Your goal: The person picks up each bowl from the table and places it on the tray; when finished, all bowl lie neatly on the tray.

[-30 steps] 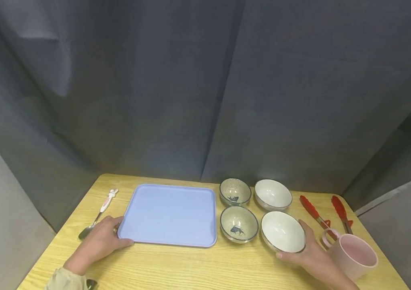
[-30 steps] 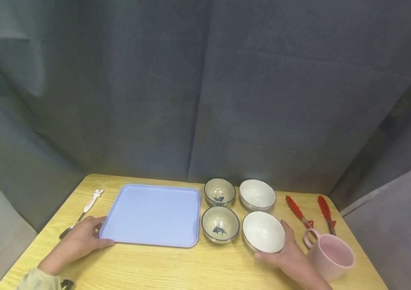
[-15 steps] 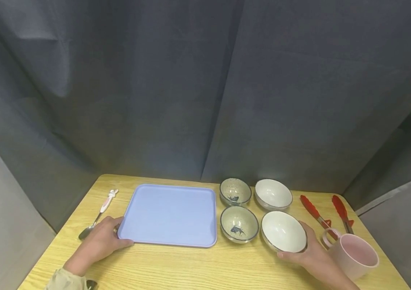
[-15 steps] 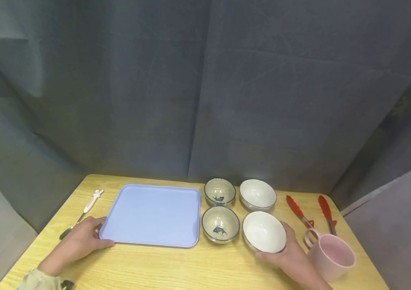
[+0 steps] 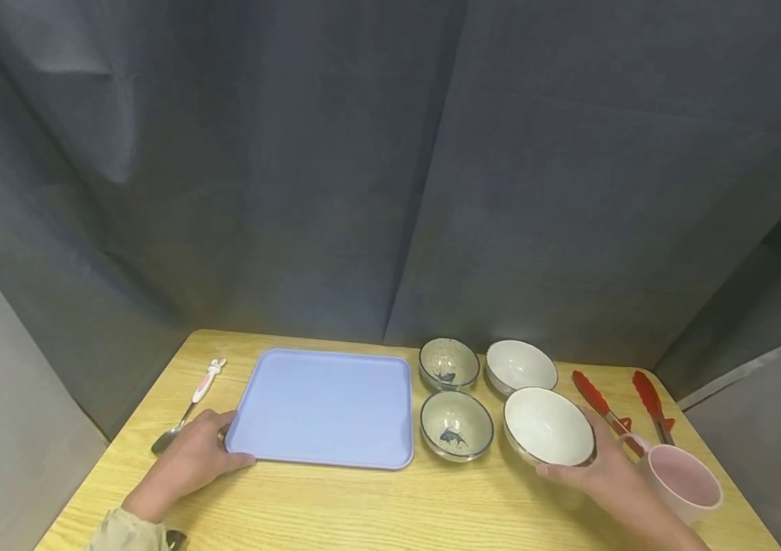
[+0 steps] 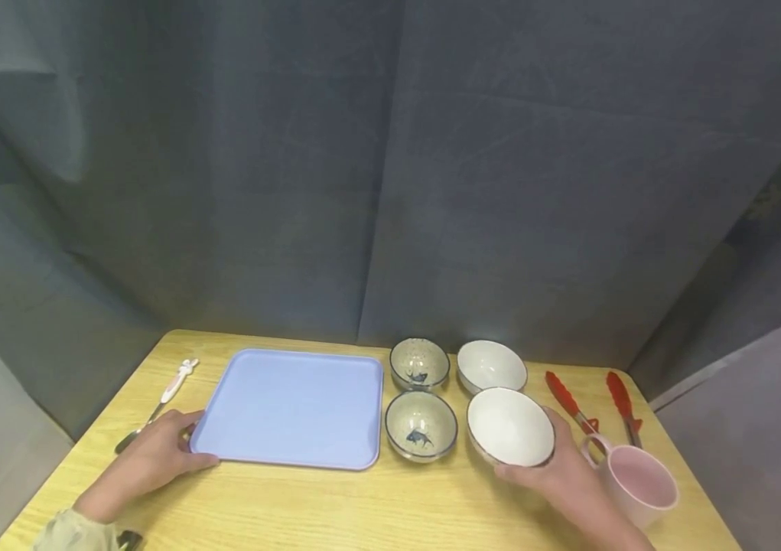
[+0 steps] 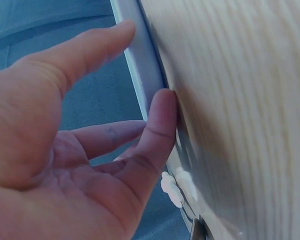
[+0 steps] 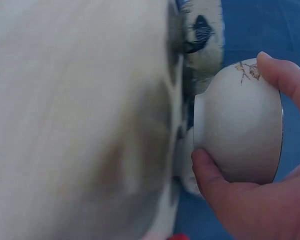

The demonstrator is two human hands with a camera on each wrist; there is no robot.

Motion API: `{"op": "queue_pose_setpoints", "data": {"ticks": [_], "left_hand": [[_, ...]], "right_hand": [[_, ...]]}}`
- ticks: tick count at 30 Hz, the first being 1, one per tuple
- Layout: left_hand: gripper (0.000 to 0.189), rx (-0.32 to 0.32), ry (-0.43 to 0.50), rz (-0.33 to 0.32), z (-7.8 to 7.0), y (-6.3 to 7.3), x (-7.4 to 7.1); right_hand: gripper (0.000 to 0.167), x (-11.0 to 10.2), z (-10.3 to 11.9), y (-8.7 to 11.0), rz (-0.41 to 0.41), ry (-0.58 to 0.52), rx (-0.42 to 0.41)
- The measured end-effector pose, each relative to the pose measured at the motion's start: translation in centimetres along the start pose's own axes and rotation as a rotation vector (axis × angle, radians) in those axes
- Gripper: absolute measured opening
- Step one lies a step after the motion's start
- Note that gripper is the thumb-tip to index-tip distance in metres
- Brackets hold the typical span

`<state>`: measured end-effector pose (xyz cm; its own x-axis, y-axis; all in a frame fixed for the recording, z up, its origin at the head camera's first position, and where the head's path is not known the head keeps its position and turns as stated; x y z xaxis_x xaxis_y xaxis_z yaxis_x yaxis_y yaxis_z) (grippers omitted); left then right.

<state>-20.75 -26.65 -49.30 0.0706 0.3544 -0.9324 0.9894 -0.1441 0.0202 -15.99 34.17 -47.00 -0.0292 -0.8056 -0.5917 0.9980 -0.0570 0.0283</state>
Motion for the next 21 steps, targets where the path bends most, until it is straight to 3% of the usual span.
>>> {"op": "queue_pose_setpoints", "data": {"ticks": [4,9,16,21], "left_hand": [[0.081,-0.003,0.024,0.005,0.1,0.0,0.1],[0.079,0.01,0.037,-0.009,0.0,-0.3,0.4],[0.08,0.014,0.058,-0.006,-0.2,-0.6,0.9],[0.083,0.004,0.04,-0.007,-0.5,-0.6,0.9]], "right_hand": [[0.133,-0.4,2.6,-1.1,0.048,-0.011,0.024],[0.13,1.0,6.6,-2.6,0.074,-0.056,-0.023],[0.134,5.7,11.7,-5.8,0.188,-0.191,-0.025],[0.135,10.3,14.7,-8.3,0.21,-0.292,-0.038]]}}
Point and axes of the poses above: each hand's wrist, its own y-axis away from the middle knuckle, its own x-axis out of the palm, z = x × y, the point moved 1 cm from there along -y, towards the middle knuckle, and after that the axes turned 10 degrees about -y, right-handed, at the moved point
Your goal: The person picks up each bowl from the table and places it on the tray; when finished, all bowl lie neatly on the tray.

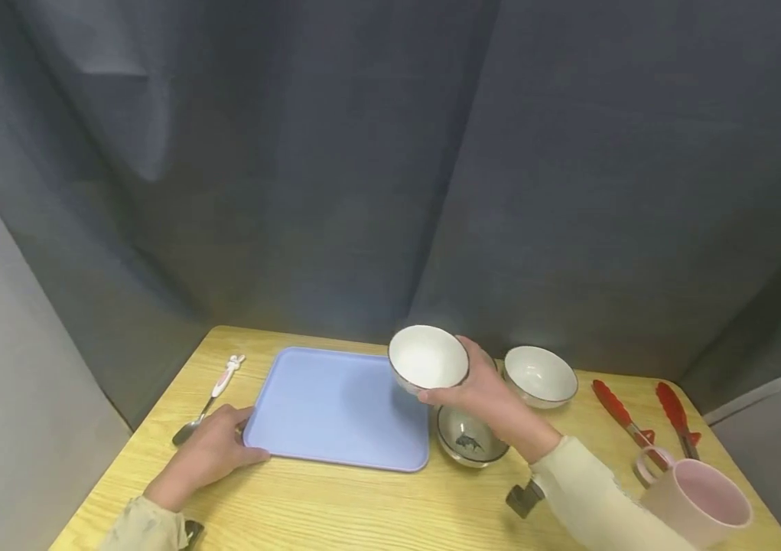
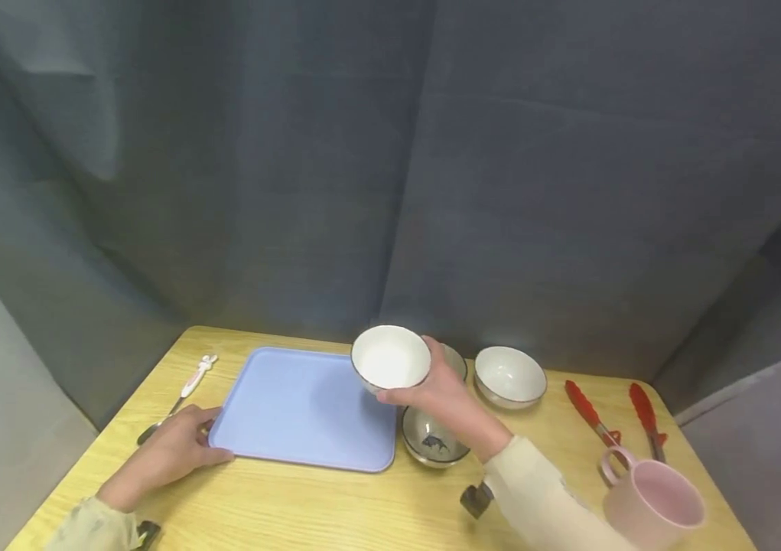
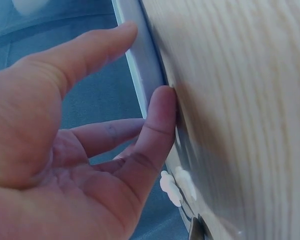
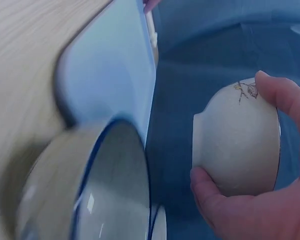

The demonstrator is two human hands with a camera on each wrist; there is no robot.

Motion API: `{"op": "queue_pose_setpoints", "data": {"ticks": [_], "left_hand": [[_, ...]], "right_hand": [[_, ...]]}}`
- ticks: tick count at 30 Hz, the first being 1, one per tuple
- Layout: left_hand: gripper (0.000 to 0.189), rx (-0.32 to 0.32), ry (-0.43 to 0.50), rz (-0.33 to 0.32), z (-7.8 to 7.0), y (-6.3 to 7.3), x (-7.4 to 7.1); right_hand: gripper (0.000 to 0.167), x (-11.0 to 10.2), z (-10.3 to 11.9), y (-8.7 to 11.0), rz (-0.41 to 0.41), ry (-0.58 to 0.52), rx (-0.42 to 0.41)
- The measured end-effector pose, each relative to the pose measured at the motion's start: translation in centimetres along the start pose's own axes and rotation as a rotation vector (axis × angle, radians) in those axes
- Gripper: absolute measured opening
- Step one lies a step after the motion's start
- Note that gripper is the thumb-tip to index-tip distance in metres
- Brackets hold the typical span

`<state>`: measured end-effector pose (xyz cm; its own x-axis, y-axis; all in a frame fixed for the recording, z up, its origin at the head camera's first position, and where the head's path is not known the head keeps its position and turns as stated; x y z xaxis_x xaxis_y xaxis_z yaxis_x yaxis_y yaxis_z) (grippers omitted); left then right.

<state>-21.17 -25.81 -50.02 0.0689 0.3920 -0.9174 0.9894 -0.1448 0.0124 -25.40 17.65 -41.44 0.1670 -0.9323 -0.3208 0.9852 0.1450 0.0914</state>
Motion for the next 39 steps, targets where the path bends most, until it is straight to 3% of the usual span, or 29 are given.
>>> {"op": "queue_pose_setpoints", "data": {"ticks": [3,10,21,28,39], "left_hand": [[0.083,-0.008,0.002,-0.003,-0.3,0.2,-0.1],[0.081,-0.018,0.021,-0.007,-0.9,0.5,0.0],[0.075,-0.016,0.025,0.009,-1.9,0.6,0.2],[0.067,0.009,0.032,-0.009,-2.0,0.5,0.7],[0.064,0.02,0.041,-0.007,-2.3,-0.2,0.7]], "right_hand": [[0.135,2.9,0.6,-2.1,0.021,-0.074,-0.011],[0.133,9.2,1.0,-6.2,0.04,-0.124,-0.04],[0.13,16.9,-0.6,-9.8,0.08,-0.191,-0.111],[0.134,19.2,-1.1,-10.6,0.047,-0.166,-0.109],[0.133,19.3,-1.6,-10.8,0.005,-0.138,-0.109]]}}
Point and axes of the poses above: each hand's wrist, its own y-axis away from the middle knuckle, its own x-axis out of the palm, z = x × y, the point moved 1 cm from there along -y, towards the middle knuckle, and after that the axes turned 10 degrees about -y, right-handed, at the moved point
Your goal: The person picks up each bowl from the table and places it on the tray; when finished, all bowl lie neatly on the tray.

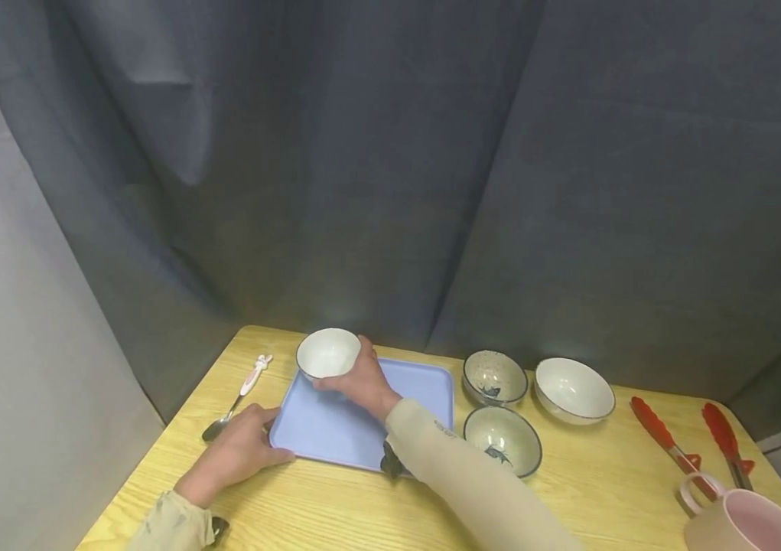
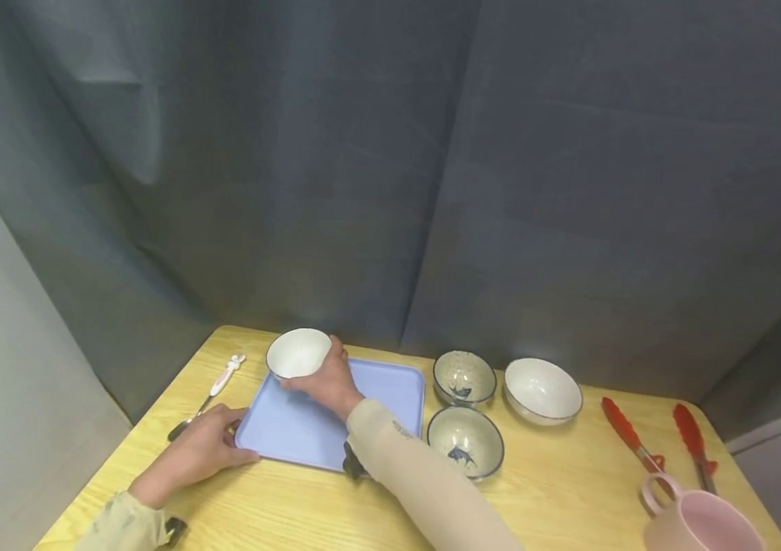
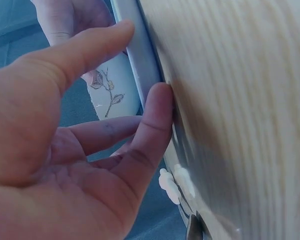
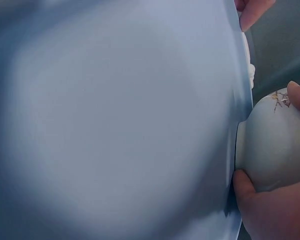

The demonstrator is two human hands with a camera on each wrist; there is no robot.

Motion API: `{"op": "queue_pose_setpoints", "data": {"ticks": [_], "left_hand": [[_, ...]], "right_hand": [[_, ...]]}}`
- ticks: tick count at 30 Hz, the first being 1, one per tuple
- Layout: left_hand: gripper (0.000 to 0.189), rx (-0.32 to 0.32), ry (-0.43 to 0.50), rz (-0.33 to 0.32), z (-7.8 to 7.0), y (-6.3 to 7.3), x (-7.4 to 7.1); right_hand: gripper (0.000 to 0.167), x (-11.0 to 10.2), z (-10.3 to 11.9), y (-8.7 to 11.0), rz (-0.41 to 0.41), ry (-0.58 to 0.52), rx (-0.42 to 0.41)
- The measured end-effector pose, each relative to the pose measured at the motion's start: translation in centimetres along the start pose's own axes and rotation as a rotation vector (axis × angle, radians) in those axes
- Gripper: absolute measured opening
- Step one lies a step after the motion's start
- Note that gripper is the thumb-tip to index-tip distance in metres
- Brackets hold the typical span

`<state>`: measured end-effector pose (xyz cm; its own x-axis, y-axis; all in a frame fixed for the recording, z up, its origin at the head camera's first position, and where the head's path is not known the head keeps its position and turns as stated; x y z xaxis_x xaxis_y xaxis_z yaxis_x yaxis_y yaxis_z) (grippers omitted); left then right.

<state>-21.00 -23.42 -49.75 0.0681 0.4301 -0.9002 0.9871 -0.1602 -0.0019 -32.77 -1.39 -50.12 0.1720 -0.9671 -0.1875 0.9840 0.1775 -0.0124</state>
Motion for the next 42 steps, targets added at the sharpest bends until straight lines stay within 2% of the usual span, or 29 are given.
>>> {"op": "queue_pose_setpoints", "data": {"ticks": [6,11,18,20,26,32,37,42], "left_hand": [[0.068,-0.006,0.003,0.006,0.0,-0.1,0.1],[0.069,-0.015,0.0,0.012,0.1,-0.1,0.0],[0.07,-0.008,0.0,0.018,0.0,0.1,-0.1],[0.069,0.007,-0.006,0.013,0.2,0.1,-0.1],[0.074,0.01,-0.011,0.021,0.3,0.1,0.0],[0.079,0.008,-0.014,0.02,0.9,0.4,-0.4],[0.076,0.032,-0.015,0.017,1.5,0.8,-0.6],[0.071,0.041,-0.018,0.009,1.9,1.1,-0.8]], "right_hand": [[0.135,-0.3,-0.1,-0.1,0.014,0.013,-0.001],[0.14,-1.0,0.7,0.2,0.028,0.076,0.033],[0.133,-5.0,3.7,2.9,0.035,0.198,0.082],[0.131,-6.6,4.5,3.9,0.035,0.214,0.091],[0.128,-13.0,6.0,7.2,0.022,0.167,0.114],[0.124,-19.8,6.6,9.2,-0.012,0.209,0.123],[0.125,-25.1,6.1,10.1,-0.066,0.269,0.145],[0.126,-30.0,4.3,10.8,-0.133,0.255,0.157]]}}
Point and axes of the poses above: each hand's wrist, its own y-axis away from the middle knuckle, its own x-axis out of the palm, z = x × y, the point moved 1 cm from there along -y, towards the middle knuckle, and after that the axes turned 10 degrees about -y, right-handed, at the moved point
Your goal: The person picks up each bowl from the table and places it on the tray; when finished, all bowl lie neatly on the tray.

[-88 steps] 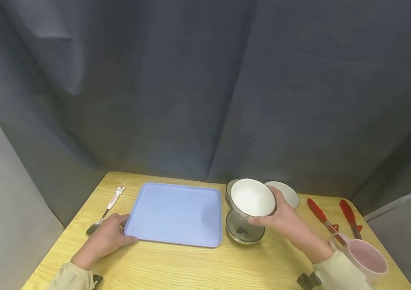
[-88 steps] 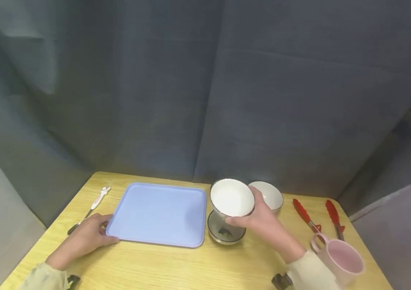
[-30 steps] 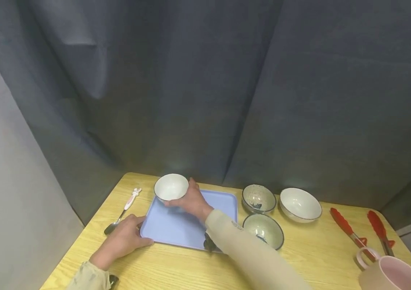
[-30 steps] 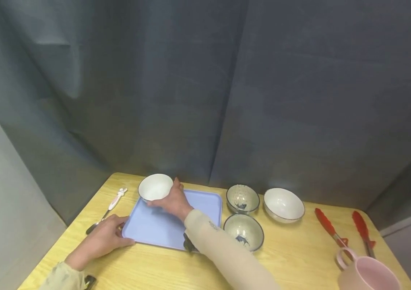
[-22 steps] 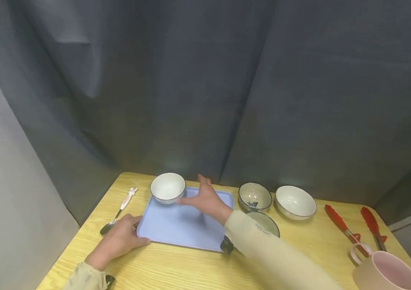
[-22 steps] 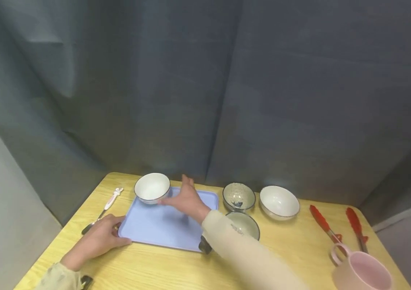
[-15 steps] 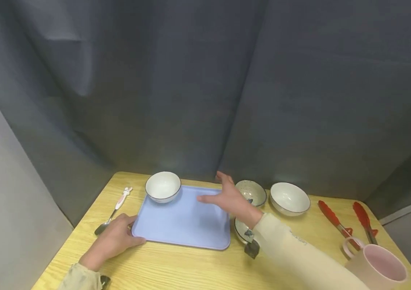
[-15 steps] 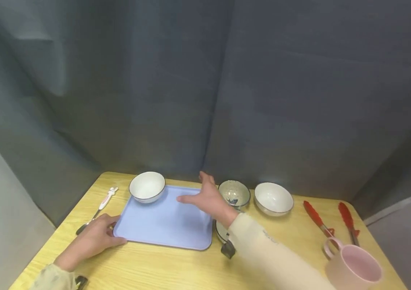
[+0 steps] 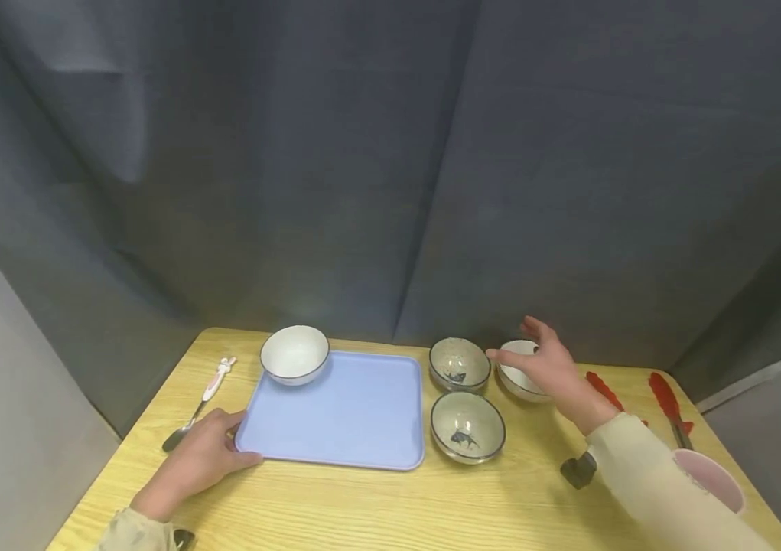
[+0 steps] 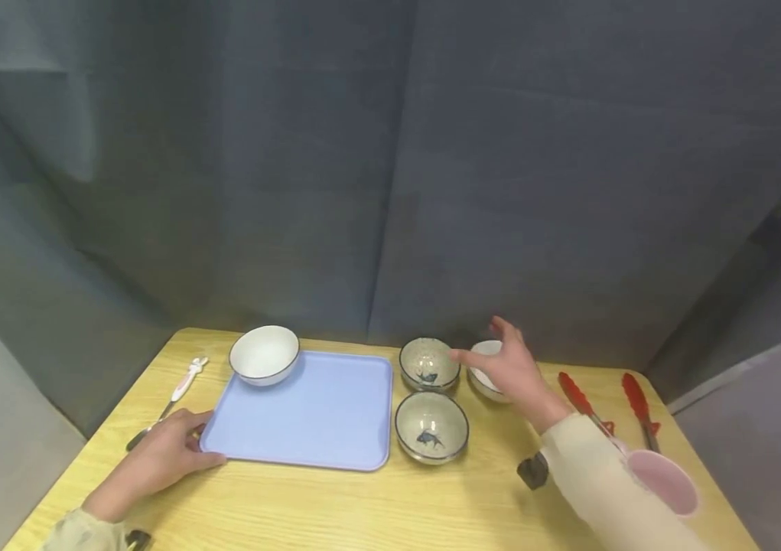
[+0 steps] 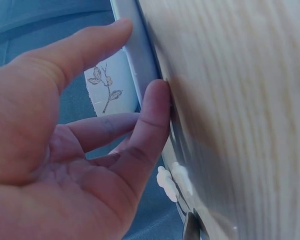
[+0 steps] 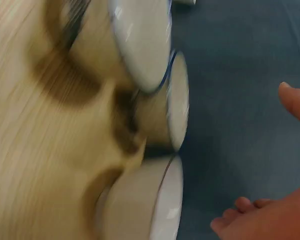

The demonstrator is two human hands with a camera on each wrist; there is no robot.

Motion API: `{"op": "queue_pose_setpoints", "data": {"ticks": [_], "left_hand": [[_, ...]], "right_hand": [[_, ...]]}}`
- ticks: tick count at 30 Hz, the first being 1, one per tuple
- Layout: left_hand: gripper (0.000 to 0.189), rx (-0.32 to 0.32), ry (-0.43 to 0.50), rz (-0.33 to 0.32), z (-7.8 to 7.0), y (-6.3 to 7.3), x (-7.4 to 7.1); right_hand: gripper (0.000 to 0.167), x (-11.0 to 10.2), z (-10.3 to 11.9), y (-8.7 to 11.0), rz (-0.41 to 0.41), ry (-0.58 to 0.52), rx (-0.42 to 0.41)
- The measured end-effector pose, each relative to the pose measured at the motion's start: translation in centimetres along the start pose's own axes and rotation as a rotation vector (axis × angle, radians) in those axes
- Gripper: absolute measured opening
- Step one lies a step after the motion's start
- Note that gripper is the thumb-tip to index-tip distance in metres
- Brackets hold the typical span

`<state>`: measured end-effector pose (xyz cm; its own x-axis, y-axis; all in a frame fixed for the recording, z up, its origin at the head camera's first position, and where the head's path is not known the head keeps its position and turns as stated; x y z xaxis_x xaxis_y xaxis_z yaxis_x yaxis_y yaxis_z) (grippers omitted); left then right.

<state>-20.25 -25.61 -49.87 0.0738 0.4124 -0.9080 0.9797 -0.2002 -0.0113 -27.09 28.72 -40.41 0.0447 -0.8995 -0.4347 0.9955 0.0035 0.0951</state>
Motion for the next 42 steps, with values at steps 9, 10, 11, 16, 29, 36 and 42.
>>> {"op": "queue_pose_setpoints", "data": {"ticks": [9,10,11,16,29,36,42], "left_hand": [[0.07,-0.019,-0.001,0.002,0.4,0.1,0.2],[0.072,-0.023,-0.001,0.004,0.4,0.1,0.2],[0.074,-0.027,0.0,0.005,0.4,0.0,0.2],[0.08,-0.043,-0.006,0.009,0.3,0.0,0.2],[0.076,-0.031,0.001,0.003,-0.2,-0.1,0.3],[0.075,-0.031,-0.018,0.005,-0.2,-0.2,0.2],[0.077,-0.038,-0.015,0.008,0.0,-0.1,0.1]], "right_hand": [[0.126,-3.6,-5.4,-0.6,-0.091,0.007,0.028],[0.127,-3.8,-5.9,-0.6,-0.097,0.015,0.04],[0.128,-4.0,-6.3,-0.5,-0.101,0.019,0.054],[0.132,-4.5,-7.7,-0.5,-0.108,0.001,0.103],[0.134,-4.3,-9.7,-0.2,-0.035,-0.038,0.157],[0.131,-3.7,-10.7,-0.2,-0.028,-0.069,0.126],[0.117,-3.4,-11.2,-0.5,-0.013,-0.105,0.046]]}}
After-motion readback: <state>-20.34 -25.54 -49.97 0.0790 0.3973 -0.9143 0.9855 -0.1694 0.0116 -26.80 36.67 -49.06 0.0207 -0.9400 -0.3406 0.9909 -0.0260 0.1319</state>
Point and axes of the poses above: each hand's wrist, its own y-axis away from the middle knuckle, its own x-axis out of the palm, z = x × y, the point moved 1 cm from there along -y, towards the middle knuckle, and after that the axes turned 10 degrees about -y, right-handed, at the moved point
